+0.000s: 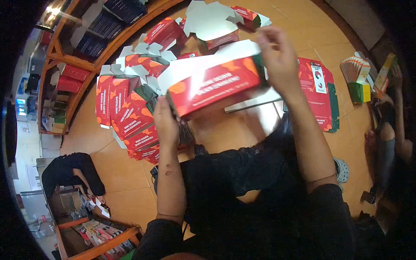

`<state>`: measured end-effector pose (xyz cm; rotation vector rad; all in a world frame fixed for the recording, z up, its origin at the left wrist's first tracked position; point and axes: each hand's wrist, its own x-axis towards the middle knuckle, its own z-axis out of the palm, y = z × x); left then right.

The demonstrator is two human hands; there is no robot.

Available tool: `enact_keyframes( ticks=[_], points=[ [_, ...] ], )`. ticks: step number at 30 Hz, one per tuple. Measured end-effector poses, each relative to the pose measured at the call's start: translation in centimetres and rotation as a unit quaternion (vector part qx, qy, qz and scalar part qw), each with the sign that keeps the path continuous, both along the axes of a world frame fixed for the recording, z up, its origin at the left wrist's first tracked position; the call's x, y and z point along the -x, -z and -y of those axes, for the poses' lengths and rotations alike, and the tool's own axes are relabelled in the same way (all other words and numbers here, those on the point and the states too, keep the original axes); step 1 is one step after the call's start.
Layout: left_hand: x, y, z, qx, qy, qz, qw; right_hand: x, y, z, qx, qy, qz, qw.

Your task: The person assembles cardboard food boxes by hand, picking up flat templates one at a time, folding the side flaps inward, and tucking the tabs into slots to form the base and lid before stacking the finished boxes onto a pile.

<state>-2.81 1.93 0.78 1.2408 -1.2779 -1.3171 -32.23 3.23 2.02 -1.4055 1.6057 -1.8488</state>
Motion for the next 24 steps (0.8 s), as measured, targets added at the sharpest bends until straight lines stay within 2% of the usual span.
enact_keyframes(
  ticks=[2, 4, 6, 7, 8, 9, 10, 11, 12, 13, 14, 15, 16, 17, 18, 20, 21, 23, 24],
  points=[
    [-0.2, 0.6, 0.9, 0.032, -0.035, -0.027, 0.999, 1.2, 0.6, 0.2, 0.038, 0.020, 0.028, 0.999],
    [0.0, 1.2, 1.4, 0.008, -0.114, -0.254, 0.960, 1.3, 0.3, 0.3, 0.076, 0.042, 0.055, 0.995],
    [-0.9, 3.5, 1.8, 0.026, -0.075, -0.277, 0.958, -0.4, -0.5, -0.2, 0.019, -0.160, 0.151, 0.975],
    [-0.6, 3.9, 1.7, 0.025, -0.075, -0.296, 0.952, -1.6, -1.1, -0.7, 0.034, -0.179, 0.097, 0.978],
    [-0.3, 4.2, 1.7, 0.024, -0.074, -0.315, 0.946, -1.5, -0.9, -0.8, 0.037, -0.177, 0.099, 0.979],
    [0.4, 4.2, 1.8, -0.009, -0.115, -0.364, 0.924, -1.3, -0.5, -1.0, -0.010, -0.198, 0.053, 0.979],
    [-0.1, 4.6, 1.9, -0.008, -0.112, -0.363, 0.925, -1.0, -0.3, -1.1, -0.058, -0.219, 0.008, 0.974],
    [-0.9, 5.5, 2.1, -0.050, -0.079, -0.287, 0.953, -0.6, -0.4, -1.1, -0.051, -0.268, 0.076, 0.959],
    [-1.1, 5.4, 2.0, -0.091, -0.046, -0.208, 0.973, -0.1, -0.9, -1.4, -0.052, -0.266, 0.077, 0.959],
    [-0.6, 5.5, 2.7, -0.183, -0.076, -0.243, 0.949, 0.5, -1.6, -1.7, -0.082, -0.261, 0.058, 0.960],
    [-0.5, 5.5, 2.8, -0.185, -0.075, -0.243, 0.949, 0.9, -2.0, -2.0, -0.113, -0.256, 0.040, 0.959],
    [-0.5, 5.2, 2.8, -0.180, -0.057, -0.156, 0.970, 0.5, -2.0, -2.2, -0.064, -0.231, 0.031, 0.970],
    [-0.5, 5.1, 2.8, -0.175, -0.038, -0.067, 0.982, 0.7, -2.5, -2.3, -0.066, -0.230, 0.030, 0.970],
    [-0.8, 5.7, 2.8, -0.092, -0.023, -0.066, 0.993, 1.0, -3.2, -2.6, -0.077, -0.238, -0.117, 0.961],
    [-0.1, 5.0, 2.4, -0.100, -0.023, -0.065, 0.993, 1.1, -3.5, -2.9, -0.089, -0.243, -0.260, 0.930],
    [1.9, 2.2, 1.2, 0.047, 0.040, -0.039, 0.997, -0.3, -2.6, -2.9, -0.070, -0.294, -0.331, 0.894],
    [2.6, 2.0, 0.4, 0.037, 0.039, -0.038, 0.998, -1.2, -2.4, -3.0, -0.114, -0.321, -0.348, 0.873],
    [3.3, 2.1, -0.9, -0.028, 0.198, -0.073, 0.977, -3.0, -1.5, -3.0, -0.196, -0.375, -0.373, 0.825],
    [2.8, 3.5, -0.7, -0.036, 0.198, -0.071, 0.977, -3.4, -0.6, -2.8, -0.201, -0.379, -0.367, 0.825]
  ],
)
